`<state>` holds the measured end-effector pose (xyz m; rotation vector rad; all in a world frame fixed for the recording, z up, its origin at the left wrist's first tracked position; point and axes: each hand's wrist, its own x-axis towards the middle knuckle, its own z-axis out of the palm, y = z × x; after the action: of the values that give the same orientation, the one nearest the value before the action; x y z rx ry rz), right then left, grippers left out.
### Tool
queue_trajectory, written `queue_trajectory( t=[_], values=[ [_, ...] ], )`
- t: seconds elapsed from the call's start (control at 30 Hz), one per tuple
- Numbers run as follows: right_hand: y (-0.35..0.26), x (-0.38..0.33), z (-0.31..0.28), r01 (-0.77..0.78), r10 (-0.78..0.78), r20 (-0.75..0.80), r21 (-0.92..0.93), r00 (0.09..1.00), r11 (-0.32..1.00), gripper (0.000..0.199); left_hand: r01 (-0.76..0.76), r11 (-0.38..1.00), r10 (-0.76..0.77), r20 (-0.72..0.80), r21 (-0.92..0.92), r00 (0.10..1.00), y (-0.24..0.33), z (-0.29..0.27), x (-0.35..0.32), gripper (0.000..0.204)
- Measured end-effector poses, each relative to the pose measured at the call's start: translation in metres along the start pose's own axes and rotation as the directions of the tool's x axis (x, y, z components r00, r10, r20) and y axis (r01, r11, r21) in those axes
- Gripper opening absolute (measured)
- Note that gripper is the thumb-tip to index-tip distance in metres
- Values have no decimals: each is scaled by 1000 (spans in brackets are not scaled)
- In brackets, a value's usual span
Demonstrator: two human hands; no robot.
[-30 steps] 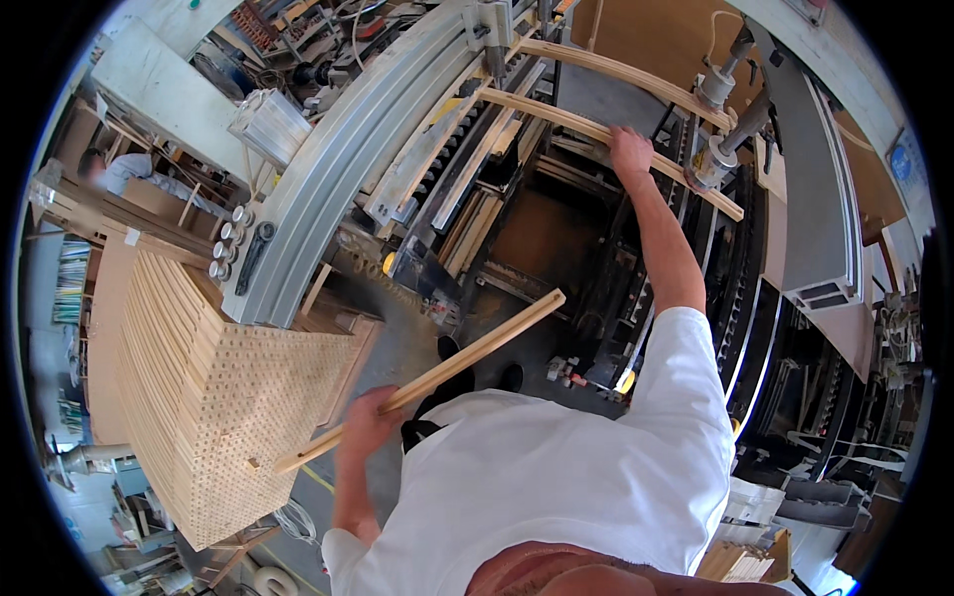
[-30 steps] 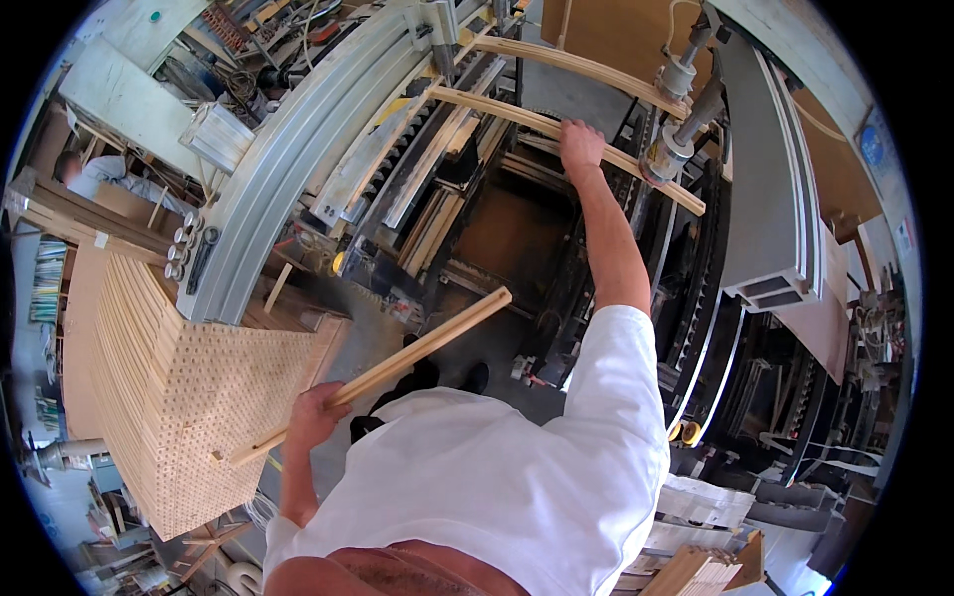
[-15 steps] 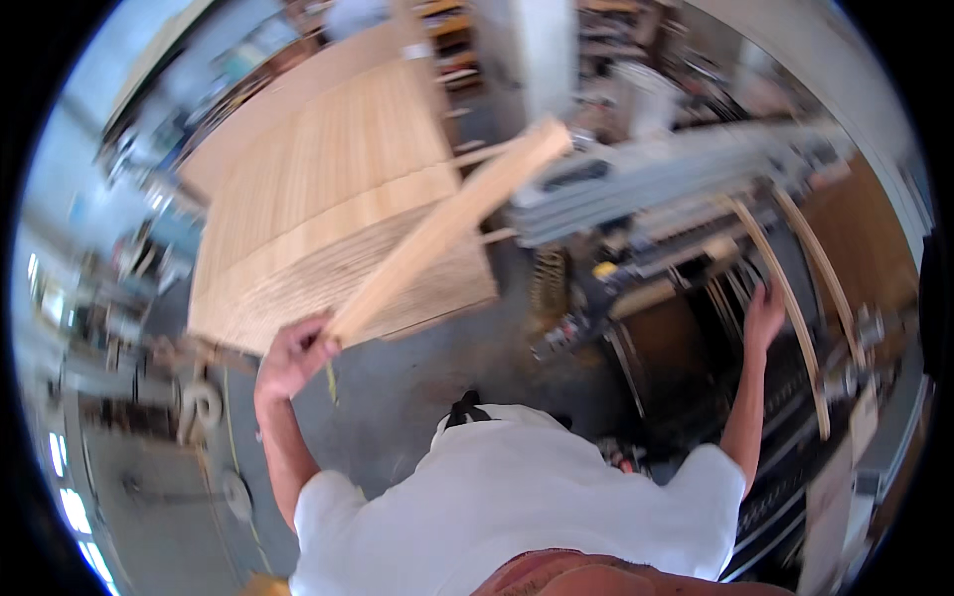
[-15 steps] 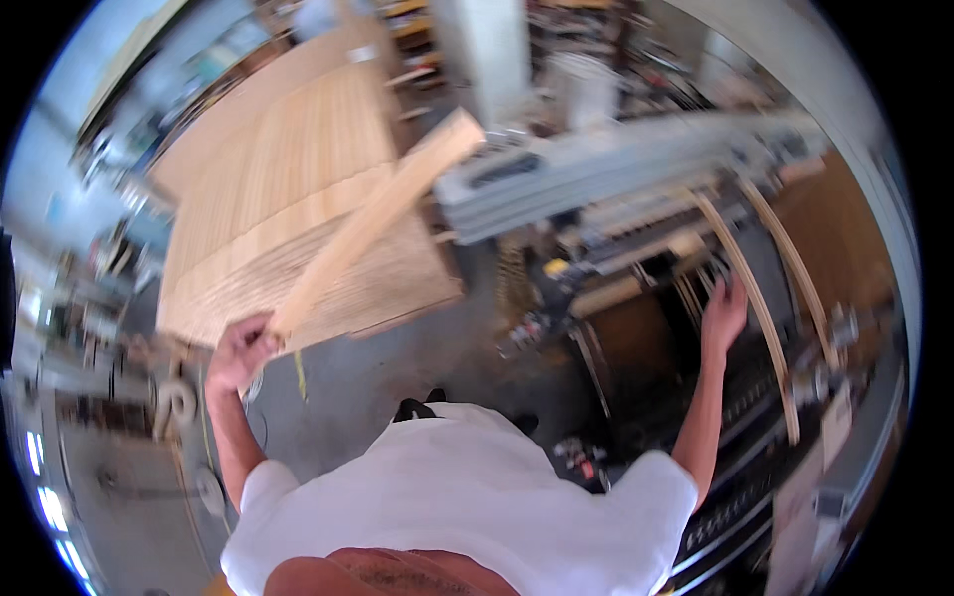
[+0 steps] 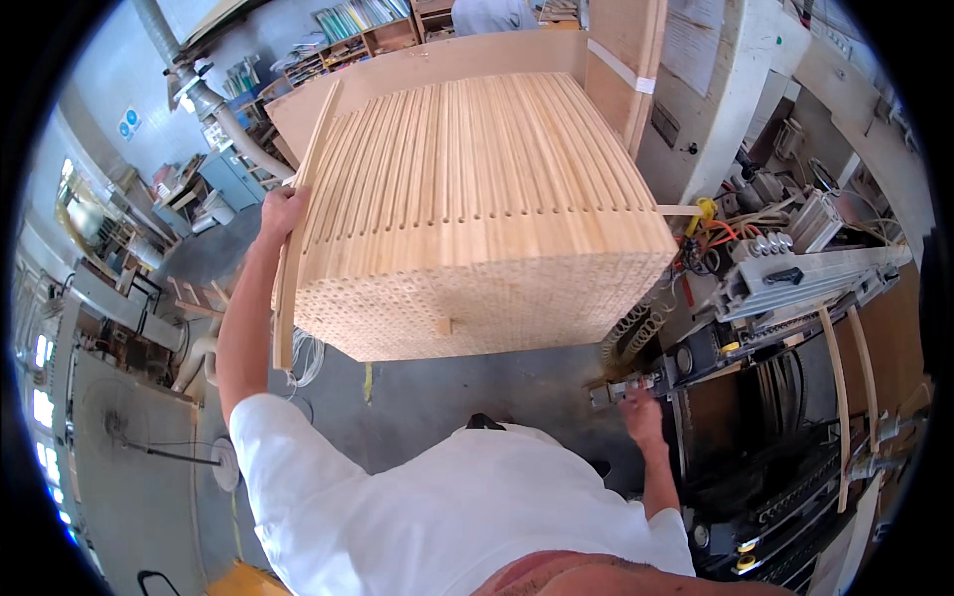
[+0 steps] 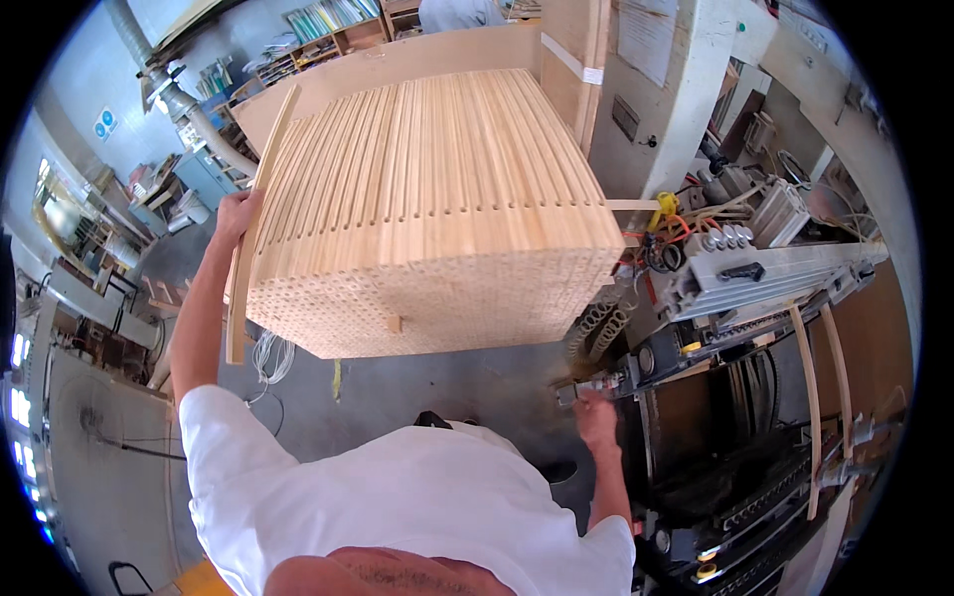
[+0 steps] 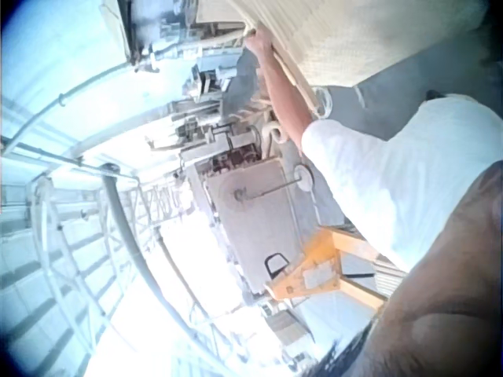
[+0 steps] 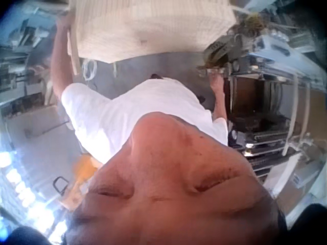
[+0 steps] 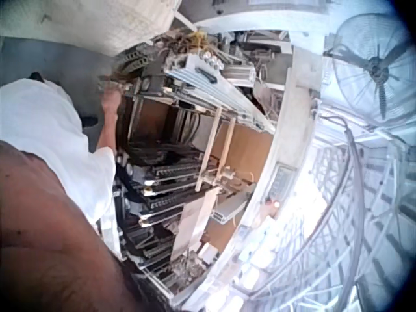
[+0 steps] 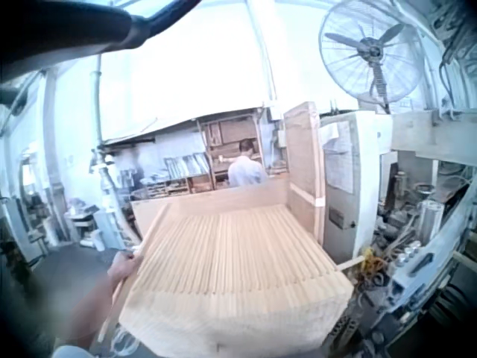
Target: The person repeatedly picks up thin wooden slats from a stack and places them into a jig on a machine. They then retrieve the slats from the jig and return them to the stack, repeating this cycle continuously.
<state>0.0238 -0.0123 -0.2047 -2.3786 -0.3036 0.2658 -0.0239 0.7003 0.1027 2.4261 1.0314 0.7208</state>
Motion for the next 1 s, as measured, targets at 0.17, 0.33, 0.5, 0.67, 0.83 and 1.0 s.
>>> queue_trajectory(
  t=[0.17,0.33,0.5,0.67,0.83,1.0],
  values=[
    [28,-56,89,-125,134,130,-75,982,989,34,-5,976,-13,83,217,996,-58,49,96,64],
    [56,-129,108,-398,411,74,-142,909,906,39,-29,986,4,150,165,989,-68,90,149,66],
    [55,-172,104,-535,536,12,-35,844,844,33,-51,999,48,182,11,982,-50,134,179,67],
    [86,-175,147,-375,371,-105,-30,923,926,21,-612,587,518,335,530,787,-107,96,276,46],
    [24,-229,101,-608,587,-289,20,756,794,29,-519,850,526,-113,89,843,29,136,194,47],
    [-8,-259,76,-657,721,-427,317,546,684,33,-747,433,768,-227,-505,599,290,83,-97,34]
  ],
)
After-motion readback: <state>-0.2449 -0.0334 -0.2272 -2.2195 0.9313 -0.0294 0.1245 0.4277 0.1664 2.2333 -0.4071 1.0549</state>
